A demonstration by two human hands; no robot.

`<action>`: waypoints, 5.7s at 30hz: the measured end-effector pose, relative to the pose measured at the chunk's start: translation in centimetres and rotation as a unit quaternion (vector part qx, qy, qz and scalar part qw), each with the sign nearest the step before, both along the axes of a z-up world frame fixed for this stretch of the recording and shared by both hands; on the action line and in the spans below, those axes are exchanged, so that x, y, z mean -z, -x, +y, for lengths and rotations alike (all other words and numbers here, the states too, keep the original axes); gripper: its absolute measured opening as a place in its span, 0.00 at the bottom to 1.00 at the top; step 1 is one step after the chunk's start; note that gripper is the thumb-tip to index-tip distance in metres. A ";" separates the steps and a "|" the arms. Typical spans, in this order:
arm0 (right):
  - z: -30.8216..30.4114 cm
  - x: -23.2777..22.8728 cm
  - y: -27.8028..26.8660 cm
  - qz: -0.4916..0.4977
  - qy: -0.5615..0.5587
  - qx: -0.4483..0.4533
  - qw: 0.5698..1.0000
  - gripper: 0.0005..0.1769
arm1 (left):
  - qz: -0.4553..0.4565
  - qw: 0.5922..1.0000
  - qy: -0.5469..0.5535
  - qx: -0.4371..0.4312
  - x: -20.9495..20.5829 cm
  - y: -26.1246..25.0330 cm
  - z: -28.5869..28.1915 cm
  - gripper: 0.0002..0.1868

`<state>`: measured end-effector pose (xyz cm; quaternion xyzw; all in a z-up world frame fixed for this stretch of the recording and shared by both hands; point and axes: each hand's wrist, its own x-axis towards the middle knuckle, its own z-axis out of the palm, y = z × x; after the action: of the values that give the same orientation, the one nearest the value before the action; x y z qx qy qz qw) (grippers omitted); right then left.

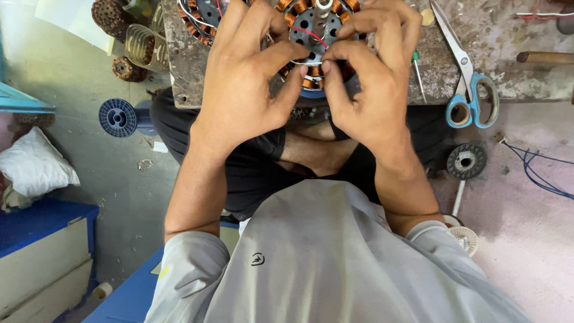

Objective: The person sits on the floor and uses a soldering iron and pliers to solder wires on a motor stator. They then use their hands to twist and arrange the wires on the stator.

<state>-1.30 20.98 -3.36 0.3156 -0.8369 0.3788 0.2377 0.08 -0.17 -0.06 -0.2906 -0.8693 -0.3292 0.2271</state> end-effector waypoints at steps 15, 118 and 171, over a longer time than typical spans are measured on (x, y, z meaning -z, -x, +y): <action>-0.5 -1.2 -0.9 -0.021 0.006 0.007 1.000 0.09 | -0.042 0.985 -0.075 -0.146 2.5 1.5 -4.0 0.10; 0.4 2.5 -0.6 -0.131 0.146 0.016 0.980 0.13 | 0.003 0.996 0.044 0.072 1.0 1.5 -0.1 0.05; -1.6 3.3 -2.6 -0.079 0.114 0.068 0.988 0.07 | -0.028 0.998 -0.012 0.063 1.9 -0.4 -1.3 0.07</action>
<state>1.34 19.38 -6.62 0.1981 -0.8236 0.4787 0.2308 0.49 -1.50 -1.98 -0.3332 -0.8512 -0.3609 0.1850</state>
